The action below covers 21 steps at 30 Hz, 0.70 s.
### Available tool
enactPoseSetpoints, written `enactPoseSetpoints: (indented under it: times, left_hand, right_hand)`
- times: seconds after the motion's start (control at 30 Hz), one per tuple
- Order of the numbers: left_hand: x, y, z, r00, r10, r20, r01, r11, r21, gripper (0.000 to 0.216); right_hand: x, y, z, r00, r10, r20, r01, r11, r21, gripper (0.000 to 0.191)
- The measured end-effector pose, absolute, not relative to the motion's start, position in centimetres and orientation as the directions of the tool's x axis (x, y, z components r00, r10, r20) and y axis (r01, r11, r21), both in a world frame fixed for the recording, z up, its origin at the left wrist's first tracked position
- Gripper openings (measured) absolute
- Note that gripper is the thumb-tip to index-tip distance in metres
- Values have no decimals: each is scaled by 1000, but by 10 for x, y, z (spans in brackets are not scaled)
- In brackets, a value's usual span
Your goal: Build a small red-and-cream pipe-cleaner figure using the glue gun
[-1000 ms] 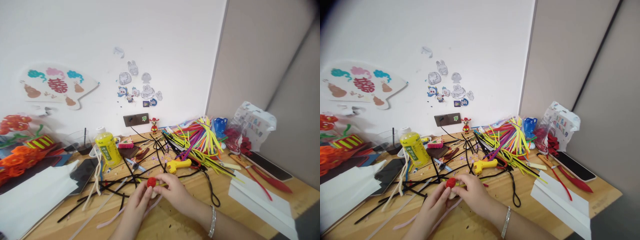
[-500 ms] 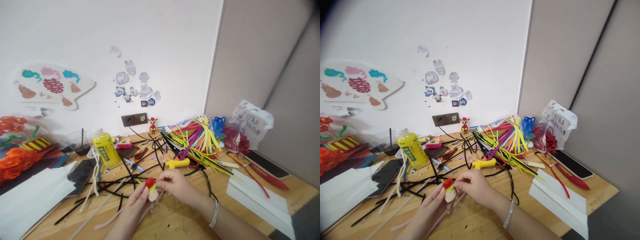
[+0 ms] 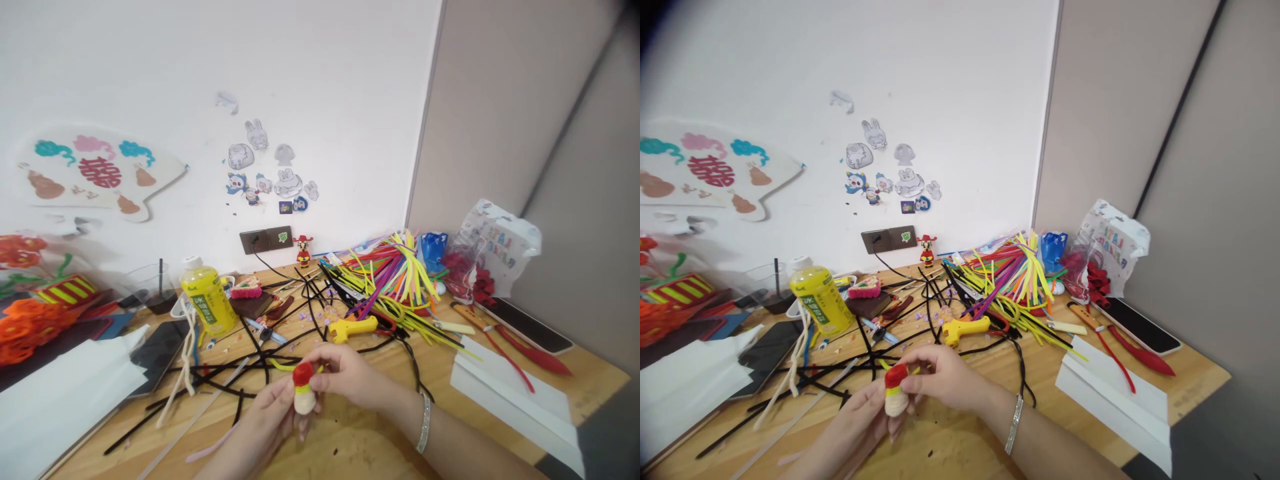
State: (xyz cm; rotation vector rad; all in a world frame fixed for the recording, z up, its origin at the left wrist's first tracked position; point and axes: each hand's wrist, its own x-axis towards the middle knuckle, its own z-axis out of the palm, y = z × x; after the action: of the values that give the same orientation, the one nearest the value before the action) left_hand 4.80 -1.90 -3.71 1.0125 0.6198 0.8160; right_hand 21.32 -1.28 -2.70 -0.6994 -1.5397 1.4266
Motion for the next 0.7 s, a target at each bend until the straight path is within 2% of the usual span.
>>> enactPoseSetpoints:
  times: [0.07,0.13,0.2,0.3,0.4,0.53,0.7]
  left_hand:
    - [48,-14,-41,449,890,-70,-309,229,923,30]
    - [48,-10,-44,360,931,-60,-308,179,934,30]
    - [48,-9,-46,338,939,-68,-322,183,929,33]
    - [50,-12,-44,341,927,-155,-375,285,882,31]
    - [52,-17,-38,370,901,-224,-435,381,816,25]
    - [51,-20,-29,439,866,-240,-465,447,764,17]
    - [49,-19,-28,484,843,-236,-431,464,774,30]
  right_hand:
    - [213,-14,-23,-334,883,331,21,358,-934,21]
    - [214,-16,-19,-263,864,430,246,491,-836,15]
    - [213,-18,-17,-265,834,483,401,551,-732,16]
    - [209,-23,-18,-328,782,531,509,619,-598,18]
    - [206,-24,-22,-344,746,570,485,661,-572,19]
    - [207,-17,-27,-253,752,608,308,659,-687,22]
    - [207,-11,-31,-212,812,544,39,563,-826,21]
